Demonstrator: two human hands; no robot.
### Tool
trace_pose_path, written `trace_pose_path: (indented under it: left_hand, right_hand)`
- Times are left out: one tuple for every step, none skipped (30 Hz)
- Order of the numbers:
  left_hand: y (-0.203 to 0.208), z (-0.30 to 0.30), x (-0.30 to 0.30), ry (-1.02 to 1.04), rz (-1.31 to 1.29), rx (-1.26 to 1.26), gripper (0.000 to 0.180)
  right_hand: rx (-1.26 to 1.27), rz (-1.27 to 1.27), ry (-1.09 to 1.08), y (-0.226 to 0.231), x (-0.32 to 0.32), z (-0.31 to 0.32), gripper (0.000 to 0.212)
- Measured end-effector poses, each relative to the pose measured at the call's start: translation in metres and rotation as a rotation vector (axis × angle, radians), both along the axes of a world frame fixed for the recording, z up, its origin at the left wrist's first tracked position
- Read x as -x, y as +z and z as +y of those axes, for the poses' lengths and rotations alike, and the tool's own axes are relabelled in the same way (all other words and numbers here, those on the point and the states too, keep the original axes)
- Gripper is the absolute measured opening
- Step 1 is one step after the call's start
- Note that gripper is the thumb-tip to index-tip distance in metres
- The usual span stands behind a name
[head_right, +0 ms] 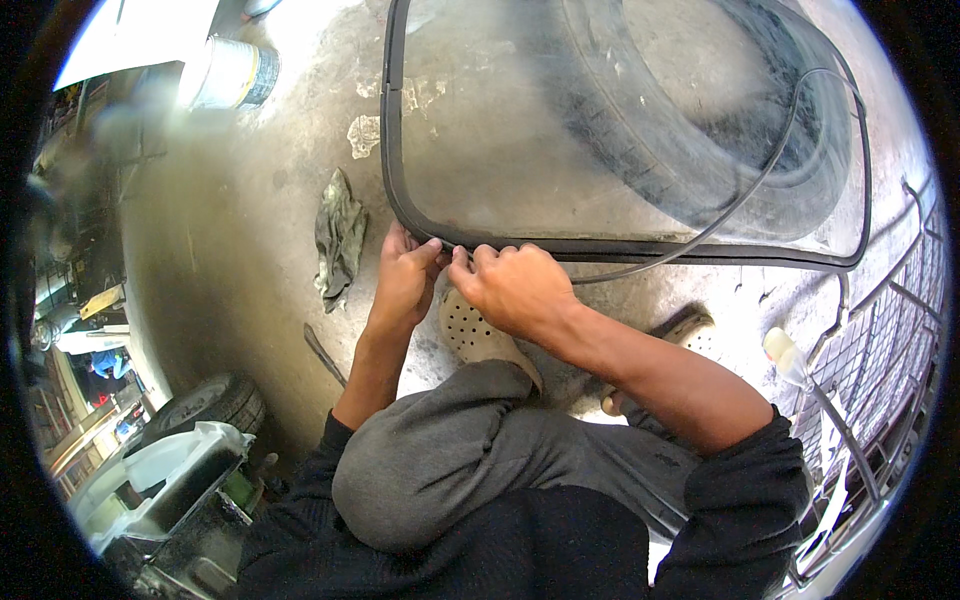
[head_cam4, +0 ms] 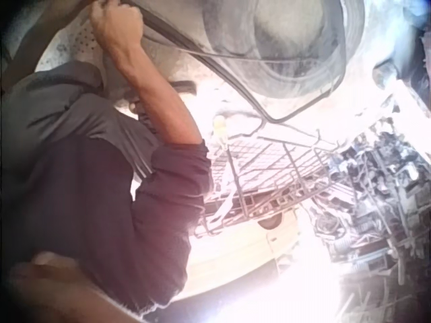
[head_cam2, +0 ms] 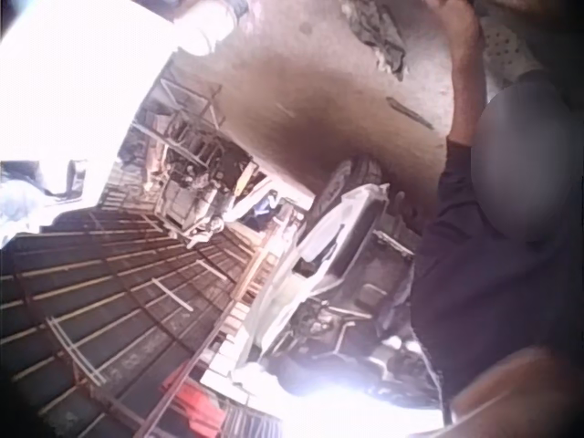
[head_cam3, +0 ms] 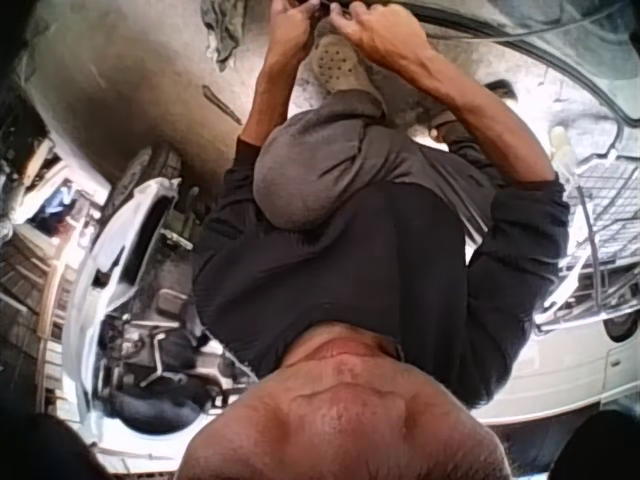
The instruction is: The person installs a rubber seal around the perimeter of a car windshield. They press the seal into the channel along each edge, adjusting and smoothing it by hand to ensure a continuous fit.
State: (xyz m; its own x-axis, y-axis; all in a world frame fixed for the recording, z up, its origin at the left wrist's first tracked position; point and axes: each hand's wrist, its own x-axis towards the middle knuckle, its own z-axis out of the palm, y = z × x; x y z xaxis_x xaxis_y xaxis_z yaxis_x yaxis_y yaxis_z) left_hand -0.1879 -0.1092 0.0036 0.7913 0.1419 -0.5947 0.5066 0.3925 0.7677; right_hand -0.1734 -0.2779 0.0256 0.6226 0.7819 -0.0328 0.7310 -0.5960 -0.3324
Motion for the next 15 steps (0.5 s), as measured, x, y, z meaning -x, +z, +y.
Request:
trace_pose_path:
  left_hand:
    - [0.001,-0.001,-0.001,-0.004,-0.005,-0.014,0.039]
    - [0.002,-0.002,-0.001,-0.009,-0.01,-0.028,0.039]
    - [0.002,-0.002,-0.002,-0.011,-0.005,-0.04,0.038]
    - [0.003,-0.002,-0.002,-0.015,0.0,-0.052,0.038]
    - [0.003,-0.002,-0.002,-0.019,0.006,-0.065,0.038]
    - [0.004,-0.002,-0.002,-0.014,0.009,-0.057,0.038]
    - [0.005,-0.003,-0.002,-0.01,0.012,-0.048,0.038]
    - [0.005,-0.004,-0.003,-0.006,0.015,-0.04,0.038]
    - [0.006,-0.005,-0.003,-0.007,0.015,-0.048,0.038]
    - [0.006,-0.005,-0.003,-0.008,0.014,-0.056,0.039]
    - [0.006,-0.006,-0.003,-0.01,0.013,-0.064,0.039]
    - [0.006,-0.004,-0.002,-0.001,-0.003,-0.037,0.041]
    - [0.005,-0.004,0.0,0.003,-0.019,-0.006,0.042]
    - [0.005,-0.003,0.002,0.008,-0.034,0.024,0.044]
    - [0.004,0.0,0.002,-0.005,-0.039,0.065,0.041]
  right_hand:
    - [-0.006,-0.006,0.003,0.0,0.002,0.001,0.037]
    - [-0.012,-0.011,0.005,-0.001,0.004,0.003,0.037]
    - [-0.019,-0.009,-0.012,-0.002,0.006,0.004,0.037]
    - [-0.026,-0.007,-0.029,-0.005,0.009,0.006,0.038]
    - [-0.034,-0.005,-0.047,-0.006,0.012,0.008,0.038]
    - [-0.041,-0.003,-0.073,-0.005,0.015,0.01,0.038]
    - [-0.048,-0.001,-0.1,-0.005,0.018,0.012,0.038]
    - [-0.055,0.002,-0.127,-0.004,0.02,0.012,0.038]
    - [-0.046,-0.003,-0.123,-0.004,0.02,0.011,0.038]
    - [-0.037,-0.007,-0.119,-0.004,0.018,0.01,0.038]
    - [-0.028,-0.011,-0.116,-0.004,0.015,0.008,0.038]
    - [-0.037,0.011,-0.088,-0.001,0.006,0.006,0.035]
    - [-0.041,0.032,-0.065,0.004,-0.005,0.002,0.032]
    - [-0.045,0.054,-0.041,0.006,-0.011,-0.001,0.029]
    - [-0.041,0.04,-0.039,0.006,-0.01,-0.001,0.028]
